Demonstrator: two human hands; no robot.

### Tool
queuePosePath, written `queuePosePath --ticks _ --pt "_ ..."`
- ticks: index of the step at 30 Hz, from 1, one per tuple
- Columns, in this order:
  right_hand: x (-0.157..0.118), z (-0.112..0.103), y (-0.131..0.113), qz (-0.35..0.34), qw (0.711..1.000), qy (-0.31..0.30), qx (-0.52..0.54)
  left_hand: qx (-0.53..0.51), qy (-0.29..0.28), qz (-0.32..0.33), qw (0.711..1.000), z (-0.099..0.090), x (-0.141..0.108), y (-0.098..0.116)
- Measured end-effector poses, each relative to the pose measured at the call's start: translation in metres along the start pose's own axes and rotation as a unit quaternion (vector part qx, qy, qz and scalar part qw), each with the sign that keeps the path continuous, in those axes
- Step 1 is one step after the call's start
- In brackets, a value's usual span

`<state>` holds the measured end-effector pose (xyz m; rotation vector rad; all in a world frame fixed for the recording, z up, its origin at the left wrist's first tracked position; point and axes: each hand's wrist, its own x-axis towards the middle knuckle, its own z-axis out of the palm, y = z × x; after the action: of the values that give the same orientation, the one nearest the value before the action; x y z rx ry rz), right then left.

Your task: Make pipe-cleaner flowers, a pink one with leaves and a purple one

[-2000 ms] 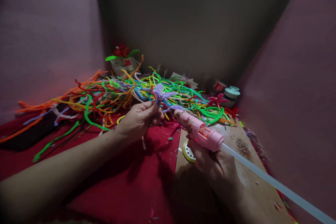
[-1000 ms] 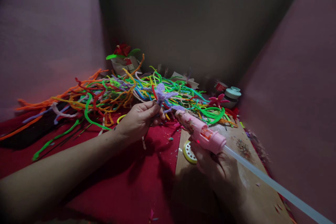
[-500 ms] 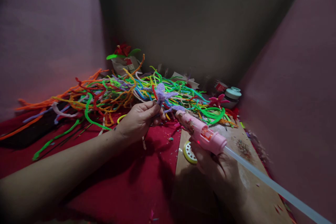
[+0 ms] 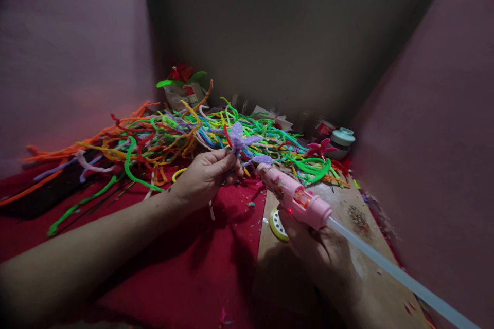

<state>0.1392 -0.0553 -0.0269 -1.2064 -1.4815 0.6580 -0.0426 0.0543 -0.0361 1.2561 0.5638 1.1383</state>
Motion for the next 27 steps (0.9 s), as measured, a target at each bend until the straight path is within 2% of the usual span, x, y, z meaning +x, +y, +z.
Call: queuePosePath --ticks 4,20,27 --pt "0.0020 -0.0012 -0.0017 0.004 1.000 -0.029 -0.006 -0.001 -0.001 0.002 1.000 0.0001 -0.0008 0.0006" --pt "0.0015 -0.0043 0.0032 -0.054 0.996 -0.009 -0.069 -0.005 0.005 0.005 1.000 0.0008 -0.0004 0.0005" --pt "-0.0013 -0.0058 0.0003 0.016 0.997 0.008 -0.077 -0.010 0.003 0.000 1.000 -0.0001 -0.0014 -0.0005"
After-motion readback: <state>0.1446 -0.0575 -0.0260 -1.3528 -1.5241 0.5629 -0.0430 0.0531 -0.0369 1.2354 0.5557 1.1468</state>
